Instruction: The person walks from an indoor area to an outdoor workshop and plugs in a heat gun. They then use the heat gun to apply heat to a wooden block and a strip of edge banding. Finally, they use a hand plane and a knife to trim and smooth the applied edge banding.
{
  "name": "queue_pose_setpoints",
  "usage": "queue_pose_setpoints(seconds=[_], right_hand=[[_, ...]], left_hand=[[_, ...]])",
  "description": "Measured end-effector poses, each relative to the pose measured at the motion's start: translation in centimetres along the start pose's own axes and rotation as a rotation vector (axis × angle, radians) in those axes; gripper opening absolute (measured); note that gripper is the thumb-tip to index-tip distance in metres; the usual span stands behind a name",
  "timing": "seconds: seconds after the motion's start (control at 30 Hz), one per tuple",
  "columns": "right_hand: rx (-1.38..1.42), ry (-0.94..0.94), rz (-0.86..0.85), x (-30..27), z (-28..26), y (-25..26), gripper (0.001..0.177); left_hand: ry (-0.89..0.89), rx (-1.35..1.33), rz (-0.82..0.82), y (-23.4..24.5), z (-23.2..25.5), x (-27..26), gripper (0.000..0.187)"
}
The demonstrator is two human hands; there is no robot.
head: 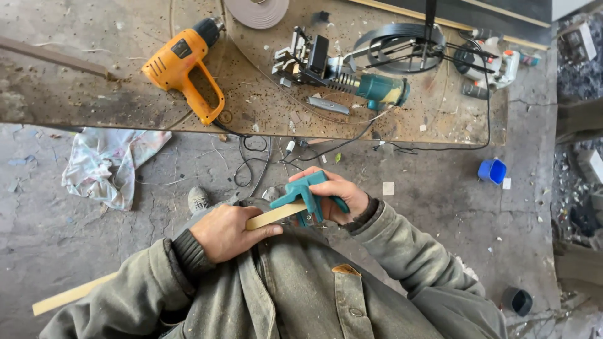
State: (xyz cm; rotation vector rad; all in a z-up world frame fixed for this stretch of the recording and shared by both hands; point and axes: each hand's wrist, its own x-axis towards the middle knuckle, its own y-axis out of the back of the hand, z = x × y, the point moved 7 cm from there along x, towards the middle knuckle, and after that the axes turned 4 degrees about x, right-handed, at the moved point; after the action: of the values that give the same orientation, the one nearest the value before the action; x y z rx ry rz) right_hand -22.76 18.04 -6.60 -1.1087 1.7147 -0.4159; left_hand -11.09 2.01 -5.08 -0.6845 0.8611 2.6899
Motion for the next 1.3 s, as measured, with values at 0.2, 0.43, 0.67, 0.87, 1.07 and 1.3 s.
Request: queue_pose_setpoints(seconds=[0.2, 0.43, 0.67, 0.87, 1.07, 1.3], right_hand=[[-0.042, 0.051, 0.029, 0.0, 0.0, -0.2, 0.048], [-0.055, 0.075, 0.084, 0.0, -0.2, -0.2, 0.046], [-0.009, 0.130, 0.157, 1.3, 1.4, 2.2, 0.042], [-0.160, 0.158, 0.104, 1.5, -0.7, 2.7, 0.046], [0.280, 0.342, 0.148, 1.8, -2.7, 8.5, 0.051], [0.416, 0.350, 0.216, 1.3, -0.6, 8.2, 0.051]], left_hand=[[0.049, 0.010, -0.046, -0.7, -0.9, 0.4, 0.058], [0.051, 0.014, -0.068, -1.3, -1.3, 1.2, 0.060], [0.055, 0.000, -0.082, -1.9, -2.1, 1.8, 0.063], [-0.011, -0.063, -0.038, -0.6, -1.6, 1.4, 0.061], [-0.160, -0.171, 0.032, -0.6, -2.7, 0.4, 0.060], [-0.138, -0.245, 0.183, 0.6, -3.0, -2.1, 0.052]])
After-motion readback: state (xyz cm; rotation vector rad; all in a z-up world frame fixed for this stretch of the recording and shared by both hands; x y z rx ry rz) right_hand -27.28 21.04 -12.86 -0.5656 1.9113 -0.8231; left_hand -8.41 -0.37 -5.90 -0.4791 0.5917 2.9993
